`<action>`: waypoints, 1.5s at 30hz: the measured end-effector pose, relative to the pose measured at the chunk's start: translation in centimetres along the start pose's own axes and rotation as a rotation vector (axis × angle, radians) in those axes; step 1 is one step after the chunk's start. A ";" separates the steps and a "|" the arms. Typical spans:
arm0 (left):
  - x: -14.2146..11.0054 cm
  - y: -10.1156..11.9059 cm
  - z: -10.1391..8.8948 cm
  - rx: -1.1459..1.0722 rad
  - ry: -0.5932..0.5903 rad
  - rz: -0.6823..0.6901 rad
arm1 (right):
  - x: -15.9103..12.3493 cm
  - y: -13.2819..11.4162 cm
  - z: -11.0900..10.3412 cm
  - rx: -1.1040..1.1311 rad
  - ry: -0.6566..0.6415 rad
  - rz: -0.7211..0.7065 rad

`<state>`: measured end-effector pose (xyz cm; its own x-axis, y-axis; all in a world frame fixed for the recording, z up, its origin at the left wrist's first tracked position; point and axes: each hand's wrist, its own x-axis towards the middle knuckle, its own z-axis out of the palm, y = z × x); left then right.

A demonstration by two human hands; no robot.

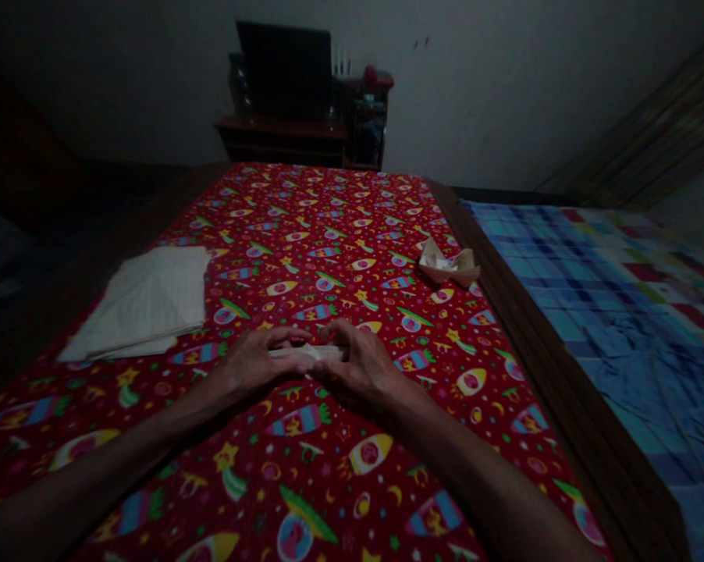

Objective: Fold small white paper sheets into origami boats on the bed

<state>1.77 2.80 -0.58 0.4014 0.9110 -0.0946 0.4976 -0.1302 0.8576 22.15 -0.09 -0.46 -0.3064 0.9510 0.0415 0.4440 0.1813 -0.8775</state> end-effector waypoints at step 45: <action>-0.4 -0.2 -0.6 0.319 0.046 0.409 | -0.3 -1.8 -0.7 -0.516 -0.139 0.008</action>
<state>1.08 2.73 -0.47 0.5815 0.7760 0.2442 0.5198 -0.5854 0.6222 22.02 -0.50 1.50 -0.3940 0.9172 -0.0584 0.7925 0.3069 -0.5270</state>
